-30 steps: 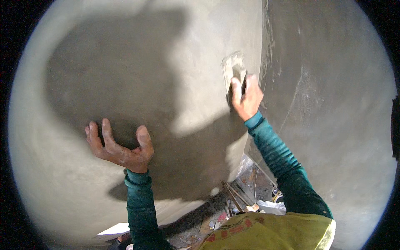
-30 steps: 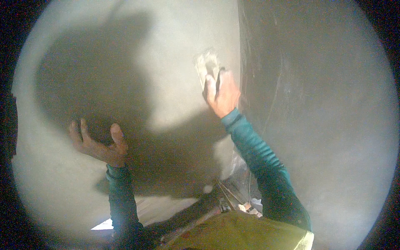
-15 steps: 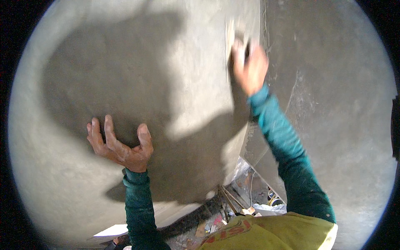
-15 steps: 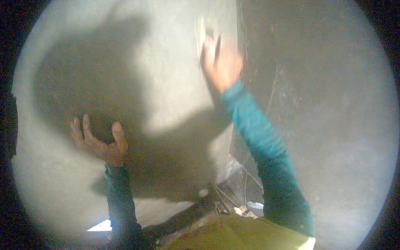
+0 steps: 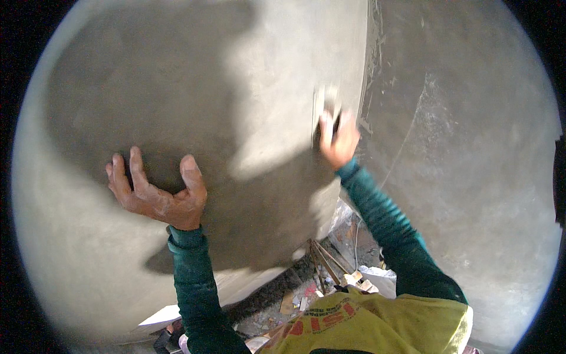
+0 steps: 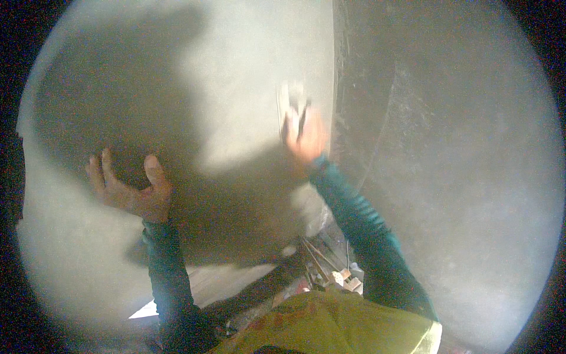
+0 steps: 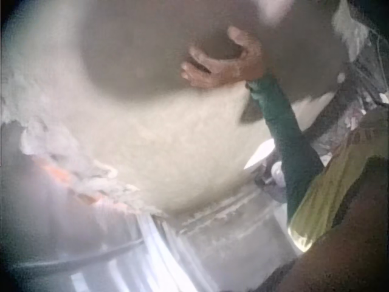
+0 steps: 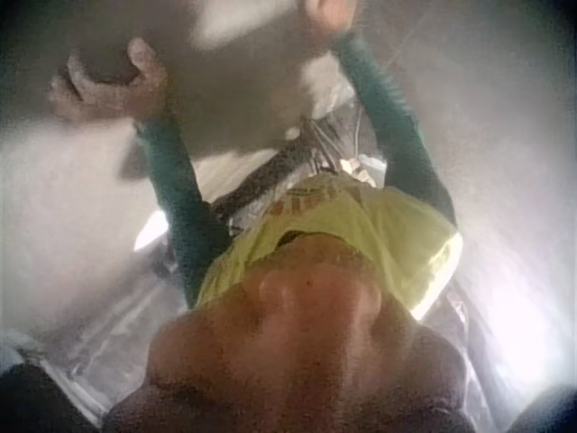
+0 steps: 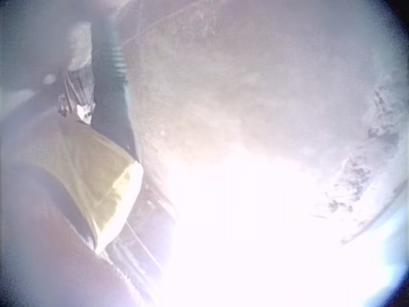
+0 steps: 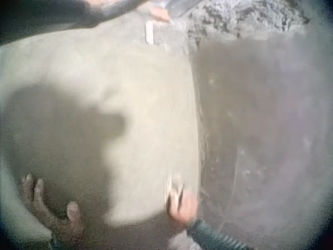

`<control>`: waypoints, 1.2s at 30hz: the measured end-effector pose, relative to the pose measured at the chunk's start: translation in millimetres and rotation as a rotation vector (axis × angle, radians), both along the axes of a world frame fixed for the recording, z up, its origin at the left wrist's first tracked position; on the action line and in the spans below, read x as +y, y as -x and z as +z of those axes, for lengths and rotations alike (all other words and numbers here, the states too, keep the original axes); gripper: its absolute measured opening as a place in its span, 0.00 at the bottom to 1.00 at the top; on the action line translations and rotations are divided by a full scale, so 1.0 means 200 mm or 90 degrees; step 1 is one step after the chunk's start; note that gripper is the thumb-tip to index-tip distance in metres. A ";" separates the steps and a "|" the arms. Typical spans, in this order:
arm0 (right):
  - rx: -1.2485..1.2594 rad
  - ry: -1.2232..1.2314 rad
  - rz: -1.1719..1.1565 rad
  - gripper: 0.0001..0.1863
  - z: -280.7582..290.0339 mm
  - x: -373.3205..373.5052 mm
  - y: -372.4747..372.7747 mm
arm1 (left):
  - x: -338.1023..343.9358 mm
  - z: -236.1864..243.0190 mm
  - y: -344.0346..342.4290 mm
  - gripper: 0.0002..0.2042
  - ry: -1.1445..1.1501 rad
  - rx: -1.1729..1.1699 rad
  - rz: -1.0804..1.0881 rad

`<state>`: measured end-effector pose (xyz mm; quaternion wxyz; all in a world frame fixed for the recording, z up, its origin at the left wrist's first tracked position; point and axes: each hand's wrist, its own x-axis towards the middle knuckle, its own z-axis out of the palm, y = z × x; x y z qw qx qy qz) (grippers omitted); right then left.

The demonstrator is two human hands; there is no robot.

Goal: The person smooths a freshly plastered wall using a trowel, working around a vent opening. He periodically scoops additional plaster from a bucket and applies it to the wall surface to even out the finish.

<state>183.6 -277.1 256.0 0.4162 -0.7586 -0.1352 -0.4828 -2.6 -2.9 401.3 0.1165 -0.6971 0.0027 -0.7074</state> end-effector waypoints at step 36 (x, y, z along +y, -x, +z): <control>0.077 -0.085 0.040 0.21 -0.53 0.00 0.11 | -0.05 -0.02 -0.06 0.36 -0.044 0.011 0.009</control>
